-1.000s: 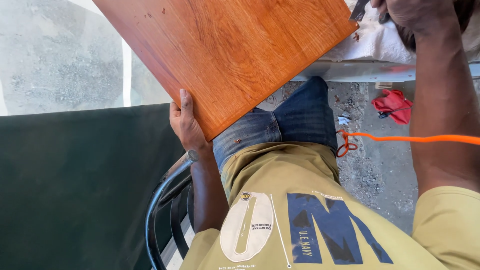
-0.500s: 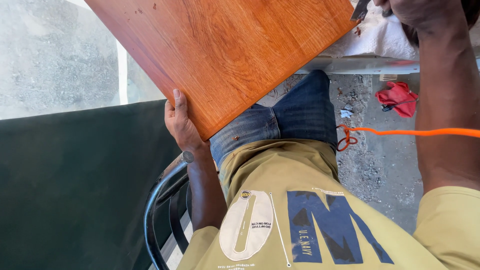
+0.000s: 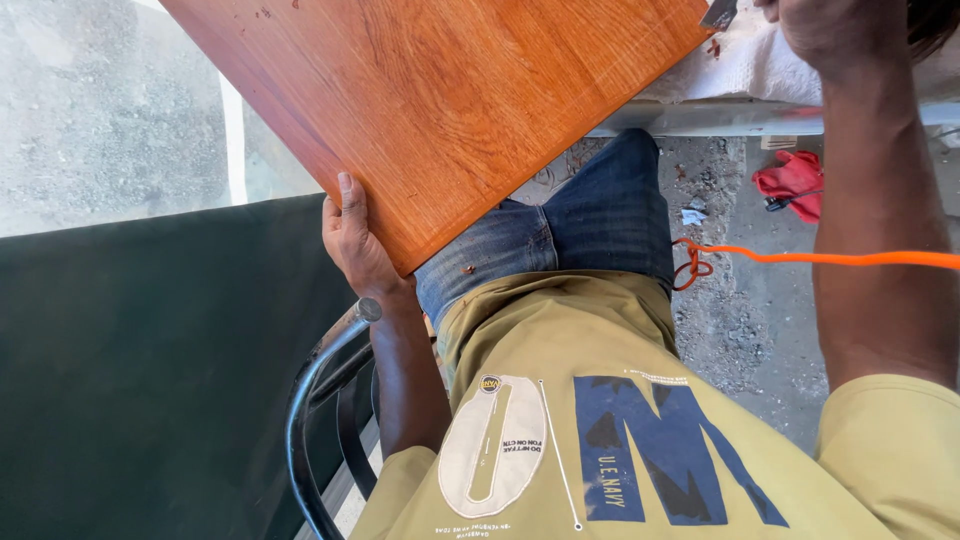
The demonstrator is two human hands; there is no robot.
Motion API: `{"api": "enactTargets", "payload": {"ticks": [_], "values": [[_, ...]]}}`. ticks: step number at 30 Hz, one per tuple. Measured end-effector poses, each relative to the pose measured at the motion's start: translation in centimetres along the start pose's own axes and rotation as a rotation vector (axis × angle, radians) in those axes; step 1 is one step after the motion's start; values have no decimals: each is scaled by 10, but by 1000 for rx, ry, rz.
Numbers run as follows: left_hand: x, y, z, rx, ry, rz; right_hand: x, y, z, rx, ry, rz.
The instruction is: Scraping the edges of a wooden board using a metal hand tool to smooth or finish them.
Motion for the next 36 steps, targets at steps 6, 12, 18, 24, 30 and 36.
{"api": "enactTargets", "payload": {"ticks": [6, 12, 18, 24, 30, 36], "values": [[6, 6, 2, 4, 69, -32, 141, -40, 9, -363, 32, 56], [7, 7, 3, 4, 57, -46, 193, -66, 5, -576, -49, 386], [5, 8, 1, -9, 77, -46, 160, -40, 3, -925, 15, 546], [9, 10, 5, 16, 73, -9, 194, -36, -2, -743, -17, 206], [8, 11, 6, 33, 64, 32, 199, -36, 0, -801, 69, 146], [6, 9, 3, 29, 88, 16, 195, -35, -5, -739, 116, 41]]}}
Point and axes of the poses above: each hand's wrist, its own z-axis towards the middle knuckle, its own y-axis out of the back of the hand, x = y × z, the point moved 3 cm from there along z, towards the middle knuckle, and after that the axes turned 4 degrees about y, right-handed, at the moved point
